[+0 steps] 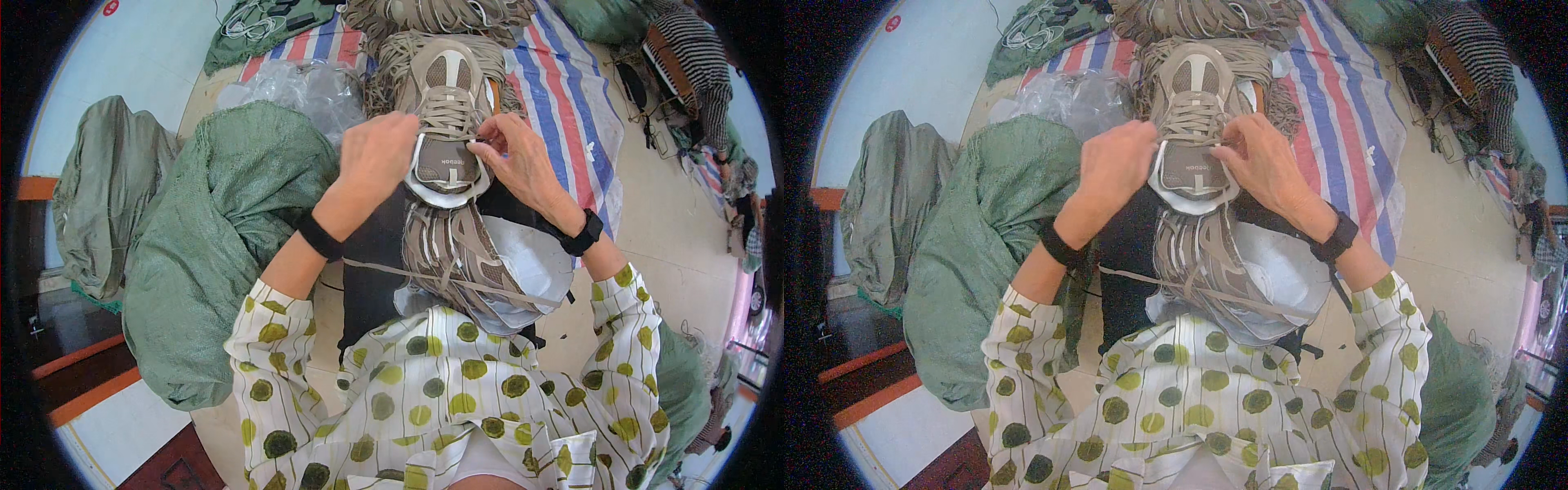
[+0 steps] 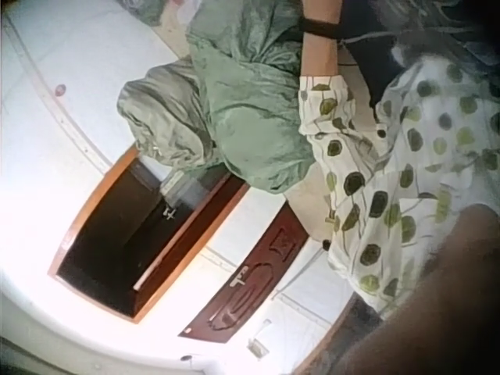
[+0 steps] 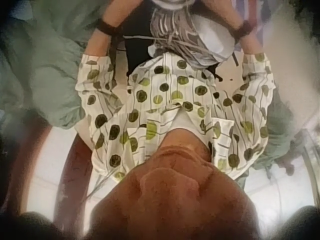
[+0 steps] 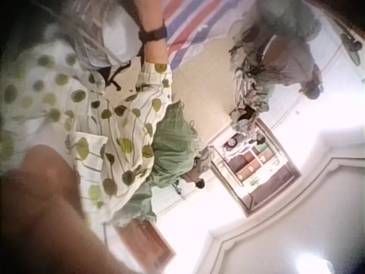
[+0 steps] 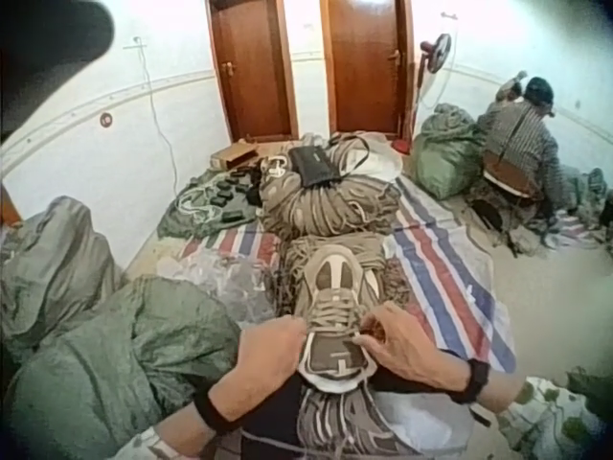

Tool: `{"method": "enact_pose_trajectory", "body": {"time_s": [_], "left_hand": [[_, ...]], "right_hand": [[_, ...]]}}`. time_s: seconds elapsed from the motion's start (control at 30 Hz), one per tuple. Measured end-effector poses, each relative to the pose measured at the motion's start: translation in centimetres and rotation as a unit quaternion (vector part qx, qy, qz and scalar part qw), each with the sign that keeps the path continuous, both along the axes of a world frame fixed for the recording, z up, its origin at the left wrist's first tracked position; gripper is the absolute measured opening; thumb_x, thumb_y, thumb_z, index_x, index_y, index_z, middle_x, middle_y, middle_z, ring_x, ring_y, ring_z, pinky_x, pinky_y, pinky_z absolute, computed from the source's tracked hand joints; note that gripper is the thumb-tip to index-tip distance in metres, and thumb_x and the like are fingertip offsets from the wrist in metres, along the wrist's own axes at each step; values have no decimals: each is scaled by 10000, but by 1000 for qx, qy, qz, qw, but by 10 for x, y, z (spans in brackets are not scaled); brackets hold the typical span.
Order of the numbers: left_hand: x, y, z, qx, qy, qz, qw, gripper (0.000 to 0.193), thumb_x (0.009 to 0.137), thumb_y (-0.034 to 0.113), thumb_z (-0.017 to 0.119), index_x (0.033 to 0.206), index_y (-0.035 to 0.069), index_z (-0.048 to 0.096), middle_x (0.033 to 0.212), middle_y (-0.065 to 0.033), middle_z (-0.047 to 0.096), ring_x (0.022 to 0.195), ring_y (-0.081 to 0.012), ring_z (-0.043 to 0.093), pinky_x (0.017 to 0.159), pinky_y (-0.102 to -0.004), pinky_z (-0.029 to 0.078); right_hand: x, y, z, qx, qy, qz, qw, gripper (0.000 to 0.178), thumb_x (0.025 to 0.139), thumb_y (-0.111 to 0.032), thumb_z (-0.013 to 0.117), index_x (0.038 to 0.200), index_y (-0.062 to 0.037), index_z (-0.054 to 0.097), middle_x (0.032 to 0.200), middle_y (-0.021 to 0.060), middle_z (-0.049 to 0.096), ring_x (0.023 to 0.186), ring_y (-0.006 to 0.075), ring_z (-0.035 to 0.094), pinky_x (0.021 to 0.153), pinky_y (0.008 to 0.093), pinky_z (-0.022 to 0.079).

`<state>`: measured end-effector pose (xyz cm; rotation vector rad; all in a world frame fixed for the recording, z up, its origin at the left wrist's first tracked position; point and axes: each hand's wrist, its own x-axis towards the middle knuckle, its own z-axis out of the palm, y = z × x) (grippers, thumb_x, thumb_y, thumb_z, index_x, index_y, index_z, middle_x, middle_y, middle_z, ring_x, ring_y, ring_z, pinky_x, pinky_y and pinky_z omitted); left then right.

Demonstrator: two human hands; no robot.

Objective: Thread laces and assemble shoe components on a manufacturing floor.

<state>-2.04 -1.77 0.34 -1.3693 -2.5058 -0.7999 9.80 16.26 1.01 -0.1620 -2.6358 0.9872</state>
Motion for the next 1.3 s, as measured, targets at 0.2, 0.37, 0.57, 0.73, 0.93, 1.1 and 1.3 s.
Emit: {"method": "enact_pose_trajectory", "body": {"time_s": [0.2, 0.37, 0.57, 0.73, 0.93, 1.1, 1.3], "left_hand": [[7, 3, 0, -81, 43, -28, 995, 143, 769, 181, 564, 856, 76, 522, 773, -84, 557, 767, -286, 576, 604, -384, 464], [24, 0, 6, -20, 37, 57, 997, 255, 737, 213, 631, 883, 79, 471, 824, -97, 492, 755, -297, 564, 592, -390, 466], [18, 3, -10, -40, 56, 29, 997, 184, 767, 106, 567, 907, 76, 451, 834, -118, 491, 733, -324, 566, 577, -410, 461], [23, 8, 0, -89, 120, -21, 989, 172, 758, 51, 531, 913, 84, 464, 828, -114, 497, 721, -324, 572, 549, -409, 457], [8, 13, -2, -147, 276, -41, 949, 111, 722, 84, 514, 833, 78, 504, 831, -74, 499, 783, -237, 555, 679, -357, 439], [53, -29, 3, -13, 33, -254, 967, 55, 712, 116, 543, 758, 90, 527, 732, -73, 503, 732, -257, 508, 653, -357, 381], [75, -34, 20, 32, -147, -171, 974, 104, 723, 89, 602, 824, 70, 584, 777, -100, 536, 756, -272, 544, 655, -341, 437]], "right_hand": [[1, -3, -5, 42, -3, -11, 999, 227, 740, -119, 630, 879, -5, 492, 835, 149, 518, 714, 291, 551, 623, 384, 442], [4, -5, -1, 104, 9, -10, 995, 217, 736, -66, 586, 908, -10, 467, 848, 168, 519, 747, 323, 563, 632, 410, 451], [-5, -23, 5, 393, -73, 67, 914, 217, 627, -32, 635, 836, -13, 580, 839, 166, 557, 719, 288, 607, 555, 395, 486], [-14, -30, 13, 530, -124, 78, 835, 172, 639, -116, 594, 802, -65, 576, 817, 91, 493, 806, 194, 515, 600, 303, 386], [-7, -16, 7, 332, 97, 267, 900, 164, 682, -118, 572, 830, -51, 590, 849, 81, 519, 777, 256, 559, 597, 381, 455], [50, -42, 53, 45, -114, 453, 883, 125, 701, -107, 564, 794, -24, 560, 750, 134, 541, 714, 289, 580, 624, 366, 464], [18, -8, 24, -151, -223, 160, 950, 175, 764, -128, 528, 822, 7, 622, 690, 124, 626, 569, 149, 606, 553, 294, 471]]}}
